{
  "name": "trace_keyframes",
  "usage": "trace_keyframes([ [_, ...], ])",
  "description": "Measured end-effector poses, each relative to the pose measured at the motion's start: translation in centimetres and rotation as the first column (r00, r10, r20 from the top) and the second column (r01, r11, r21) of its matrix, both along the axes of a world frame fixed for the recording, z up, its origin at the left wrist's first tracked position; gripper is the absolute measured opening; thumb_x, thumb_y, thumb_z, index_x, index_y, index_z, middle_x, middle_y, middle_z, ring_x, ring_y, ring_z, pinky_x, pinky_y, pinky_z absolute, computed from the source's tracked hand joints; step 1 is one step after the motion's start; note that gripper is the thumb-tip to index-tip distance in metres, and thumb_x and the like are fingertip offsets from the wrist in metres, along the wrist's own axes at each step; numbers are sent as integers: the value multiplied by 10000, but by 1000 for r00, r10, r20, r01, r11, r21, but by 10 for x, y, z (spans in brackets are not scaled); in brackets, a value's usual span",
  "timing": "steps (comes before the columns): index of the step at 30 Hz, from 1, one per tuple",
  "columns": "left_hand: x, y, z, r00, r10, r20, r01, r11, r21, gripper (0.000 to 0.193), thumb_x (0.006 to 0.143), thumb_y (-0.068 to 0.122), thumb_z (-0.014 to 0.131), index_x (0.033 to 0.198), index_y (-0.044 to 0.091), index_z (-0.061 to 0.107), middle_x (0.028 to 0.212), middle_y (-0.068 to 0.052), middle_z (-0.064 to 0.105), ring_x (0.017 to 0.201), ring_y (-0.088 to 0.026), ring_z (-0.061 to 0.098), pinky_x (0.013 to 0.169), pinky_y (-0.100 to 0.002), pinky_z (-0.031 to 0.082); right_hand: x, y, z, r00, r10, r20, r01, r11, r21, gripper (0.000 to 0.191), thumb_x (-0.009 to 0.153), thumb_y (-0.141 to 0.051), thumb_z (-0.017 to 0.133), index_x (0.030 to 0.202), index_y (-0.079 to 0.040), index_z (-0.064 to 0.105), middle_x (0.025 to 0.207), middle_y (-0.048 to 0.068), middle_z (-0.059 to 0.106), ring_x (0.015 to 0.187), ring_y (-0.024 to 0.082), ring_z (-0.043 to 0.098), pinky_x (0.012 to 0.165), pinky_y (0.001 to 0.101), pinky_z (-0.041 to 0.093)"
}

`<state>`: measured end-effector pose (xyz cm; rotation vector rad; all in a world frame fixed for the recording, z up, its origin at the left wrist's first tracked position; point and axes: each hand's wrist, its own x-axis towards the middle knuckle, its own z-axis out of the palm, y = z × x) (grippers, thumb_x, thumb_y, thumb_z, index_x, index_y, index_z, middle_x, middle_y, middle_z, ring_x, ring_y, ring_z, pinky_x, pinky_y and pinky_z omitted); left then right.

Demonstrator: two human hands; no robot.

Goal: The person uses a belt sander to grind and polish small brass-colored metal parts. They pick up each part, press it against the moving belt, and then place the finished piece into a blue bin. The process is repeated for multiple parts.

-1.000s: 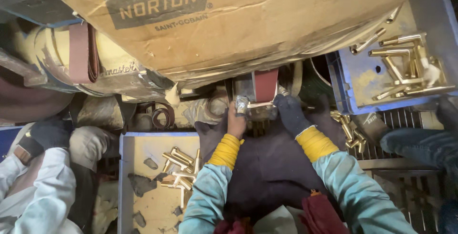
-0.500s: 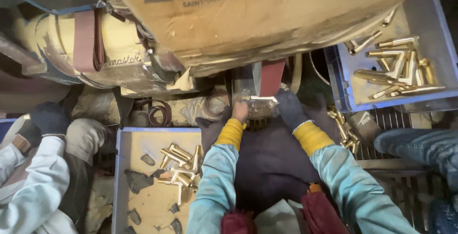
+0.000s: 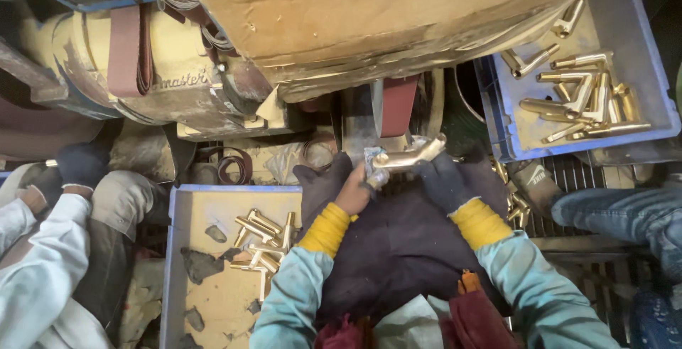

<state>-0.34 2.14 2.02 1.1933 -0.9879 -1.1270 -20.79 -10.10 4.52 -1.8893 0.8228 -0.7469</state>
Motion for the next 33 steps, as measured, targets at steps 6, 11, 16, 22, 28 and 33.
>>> trace_keyframes([
  [6,0,-36,-38,985,155,79,-164,978,128,253,1006,132,594,1226,22,654,1018,-9,692,912,-89,595,821,-261,494,25,-29,-13,993,-117,-18,116,928,354,196,1041,-168,527,1035,25,564,887,152,687,777,203,643,718,345,529],
  [11,-10,-52,-49,970,240,-33,-220,930,295,185,996,163,625,1102,32,700,820,-3,635,687,-86,527,607,-275,450,36,-42,-29,973,-229,13,187,826,531,205,1039,-175,517,1102,12,574,959,114,680,810,192,622,697,341,520],
  [16,-14,-66,-48,956,286,-65,-238,884,402,170,966,181,639,1046,59,725,815,0,685,635,-74,500,555,-268,417,38,-52,-26,961,-48,-271,62,997,46,229,1033,-107,476,1144,-19,657,1029,175,607,835,290,626,733,393,530],
  [22,-21,-62,-48,942,315,-114,-268,914,305,180,944,111,617,1068,38,725,848,-5,697,662,-86,530,582,-273,437,27,-44,-26,987,-133,-95,151,965,216,189,1029,-164,465,1076,-28,588,964,159,600,818,302,574,723,407,504],
  [28,-27,-57,-37,963,269,28,-270,952,146,174,959,73,629,1111,15,691,897,-7,689,789,-90,583,693,-268,495,22,-41,-20,991,-104,-89,106,994,12,268,1063,-169,394,977,-43,615,908,129,603,779,227,590,710,349,496],
  [33,-25,-74,-31,956,290,-40,-252,886,389,203,926,51,580,1064,15,724,867,-53,727,732,-142,606,654,-307,484,32,-45,-4,979,-143,-146,193,880,435,243,1054,-198,410,1047,-38,593,945,129,589,681,210,594,603,350,520],
])
